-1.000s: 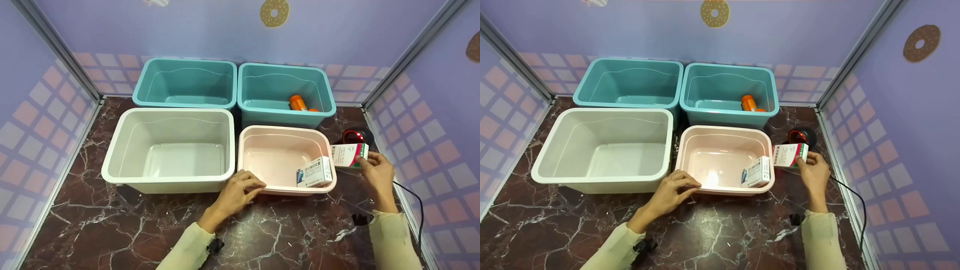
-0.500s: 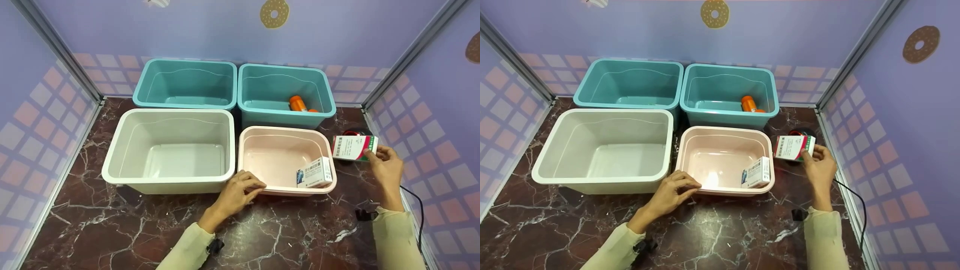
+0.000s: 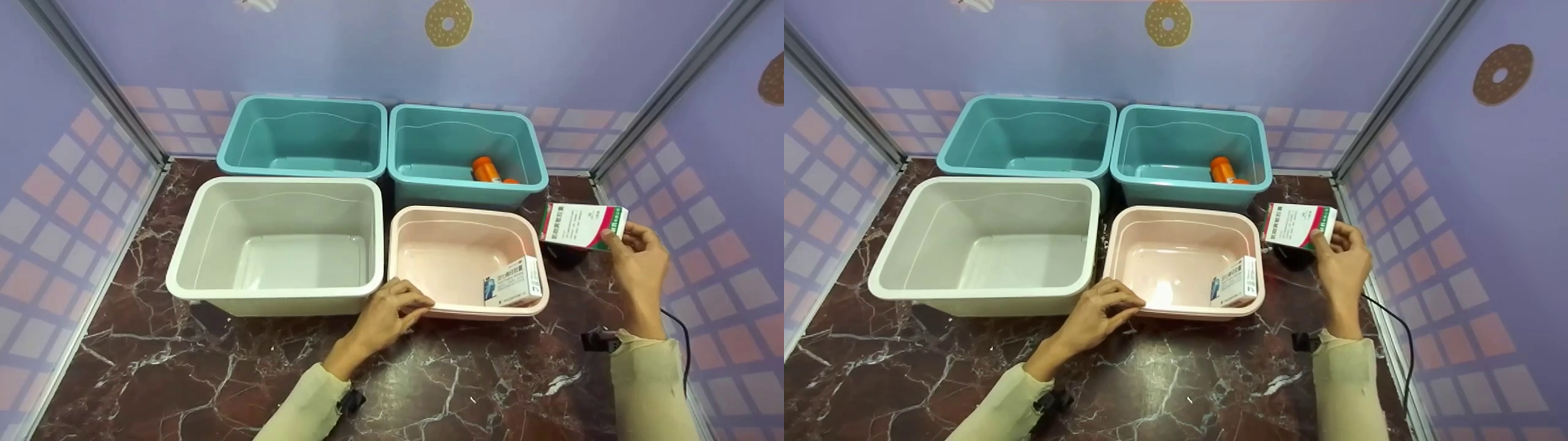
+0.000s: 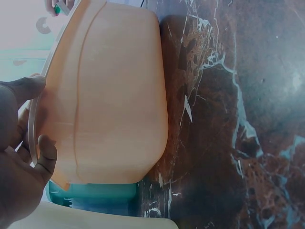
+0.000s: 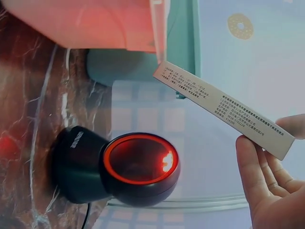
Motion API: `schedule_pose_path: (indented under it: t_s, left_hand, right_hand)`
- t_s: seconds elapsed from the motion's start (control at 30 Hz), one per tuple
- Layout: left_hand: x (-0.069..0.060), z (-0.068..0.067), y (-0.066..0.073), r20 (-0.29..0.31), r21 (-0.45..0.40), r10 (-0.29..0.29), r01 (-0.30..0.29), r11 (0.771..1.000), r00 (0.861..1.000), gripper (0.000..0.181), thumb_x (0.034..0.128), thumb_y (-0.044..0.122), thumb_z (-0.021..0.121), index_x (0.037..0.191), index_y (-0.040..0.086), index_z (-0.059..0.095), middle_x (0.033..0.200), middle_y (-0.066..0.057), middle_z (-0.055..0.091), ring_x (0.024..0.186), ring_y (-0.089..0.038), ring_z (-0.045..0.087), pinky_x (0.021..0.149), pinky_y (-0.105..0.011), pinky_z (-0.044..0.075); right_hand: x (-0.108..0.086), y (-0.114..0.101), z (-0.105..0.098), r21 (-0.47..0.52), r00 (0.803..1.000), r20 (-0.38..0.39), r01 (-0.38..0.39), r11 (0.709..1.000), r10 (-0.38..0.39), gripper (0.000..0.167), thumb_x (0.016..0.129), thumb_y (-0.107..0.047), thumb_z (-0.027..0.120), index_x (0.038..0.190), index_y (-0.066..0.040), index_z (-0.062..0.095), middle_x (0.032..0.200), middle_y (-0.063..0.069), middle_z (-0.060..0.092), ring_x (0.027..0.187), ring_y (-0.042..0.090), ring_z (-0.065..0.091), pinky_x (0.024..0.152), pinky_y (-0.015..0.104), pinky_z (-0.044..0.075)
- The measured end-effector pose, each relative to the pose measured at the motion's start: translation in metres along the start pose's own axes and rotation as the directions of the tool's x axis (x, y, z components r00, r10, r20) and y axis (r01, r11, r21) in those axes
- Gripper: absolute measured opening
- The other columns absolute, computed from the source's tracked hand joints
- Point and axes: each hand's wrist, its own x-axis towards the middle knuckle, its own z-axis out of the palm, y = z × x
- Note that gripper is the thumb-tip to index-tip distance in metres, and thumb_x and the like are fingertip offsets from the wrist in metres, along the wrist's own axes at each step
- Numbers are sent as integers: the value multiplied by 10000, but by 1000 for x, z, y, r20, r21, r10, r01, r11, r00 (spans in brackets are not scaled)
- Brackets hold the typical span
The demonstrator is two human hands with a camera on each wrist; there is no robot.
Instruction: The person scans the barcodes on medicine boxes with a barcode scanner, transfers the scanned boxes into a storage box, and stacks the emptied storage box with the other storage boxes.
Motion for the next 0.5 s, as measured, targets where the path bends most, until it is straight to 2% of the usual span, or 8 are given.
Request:
schedule_pose_path:
  t_s: [0.1,0.27,0.5]
  left_hand:
    - [0,0,0,-1,-6,-3,3,1000,1000,122,894,207,733,1005,183,777,939,53,691,897,-125,601,876,-277,489]
    - [0,1,-1,-7,-6,-5,5,1000,1000,120,896,215,731,1002,185,779,935,58,689,897,-121,600,865,-278,488]
    - [-1,1,-1,-6,-7,-11,11,1000,1000,125,891,215,736,1006,185,777,935,54,687,904,-123,596,873,-278,488]
  right_hand:
    - [-2,-5,3,84,1000,9,-12,996,11,216,852,-99,755,1009,-194,640,777,-145,651,687,-4,598,560,107,496]
    - [-5,-14,8,239,999,37,-37,970,29,226,834,-35,763,1004,-134,653,790,-65,666,654,33,614,523,136,513]
    - [-8,-29,19,363,997,77,-22,932,-7,220,839,36,727,1012,-76,650,809,-3,669,677,68,648,615,183,583]
